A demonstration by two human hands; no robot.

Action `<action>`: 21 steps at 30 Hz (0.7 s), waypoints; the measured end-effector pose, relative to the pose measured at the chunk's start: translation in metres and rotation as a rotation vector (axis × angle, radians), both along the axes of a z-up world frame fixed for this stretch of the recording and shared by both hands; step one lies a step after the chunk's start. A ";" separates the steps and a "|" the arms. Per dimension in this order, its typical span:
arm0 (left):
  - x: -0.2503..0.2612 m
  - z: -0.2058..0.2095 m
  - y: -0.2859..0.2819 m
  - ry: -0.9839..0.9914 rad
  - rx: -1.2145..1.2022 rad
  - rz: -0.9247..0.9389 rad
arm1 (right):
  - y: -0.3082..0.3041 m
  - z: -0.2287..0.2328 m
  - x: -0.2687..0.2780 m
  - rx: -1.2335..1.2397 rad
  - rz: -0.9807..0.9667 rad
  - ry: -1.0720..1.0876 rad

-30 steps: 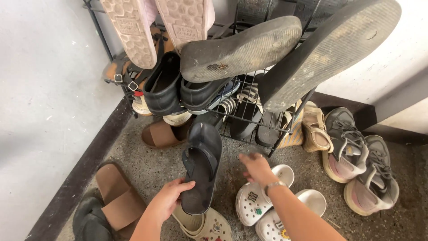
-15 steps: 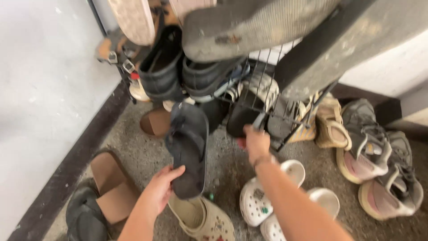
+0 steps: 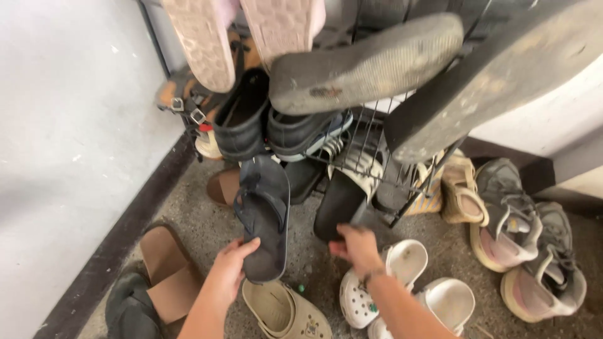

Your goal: The person gathers various shoes from the floor and places them onto a multi-tiered wire shoe rack. They handle sneakers, sandals, and flip-flops, arranging them in pairs. The person then sweeps the floor with a broom and dustpan and continues to place remaining shoes onto the rack.

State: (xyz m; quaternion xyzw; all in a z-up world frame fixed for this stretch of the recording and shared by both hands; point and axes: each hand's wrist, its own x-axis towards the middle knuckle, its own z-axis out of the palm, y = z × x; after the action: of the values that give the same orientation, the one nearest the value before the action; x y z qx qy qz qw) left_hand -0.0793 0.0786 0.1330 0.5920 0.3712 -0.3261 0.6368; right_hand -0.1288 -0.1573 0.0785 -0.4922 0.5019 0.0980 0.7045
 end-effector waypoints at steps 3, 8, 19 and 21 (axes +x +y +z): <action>-0.005 -0.036 0.016 -0.040 0.056 0.104 | 0.012 -0.033 -0.016 0.074 -0.156 -0.068; -0.008 -0.035 0.037 0.005 0.062 0.167 | 0.016 -0.005 -0.016 0.098 -0.136 -0.095; -0.012 0.008 0.019 -0.019 -0.016 0.000 | -0.036 -0.044 0.046 -0.048 0.041 -0.019; -0.012 0.021 0.010 0.019 0.001 -0.050 | -0.039 -0.048 0.049 0.017 -0.033 -0.139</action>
State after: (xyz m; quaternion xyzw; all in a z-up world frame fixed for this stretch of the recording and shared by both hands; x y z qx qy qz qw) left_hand -0.0908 0.0889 0.1539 0.5980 0.3627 -0.3474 0.6246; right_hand -0.0794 -0.1968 0.0309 -0.4836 0.4589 0.0564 0.7432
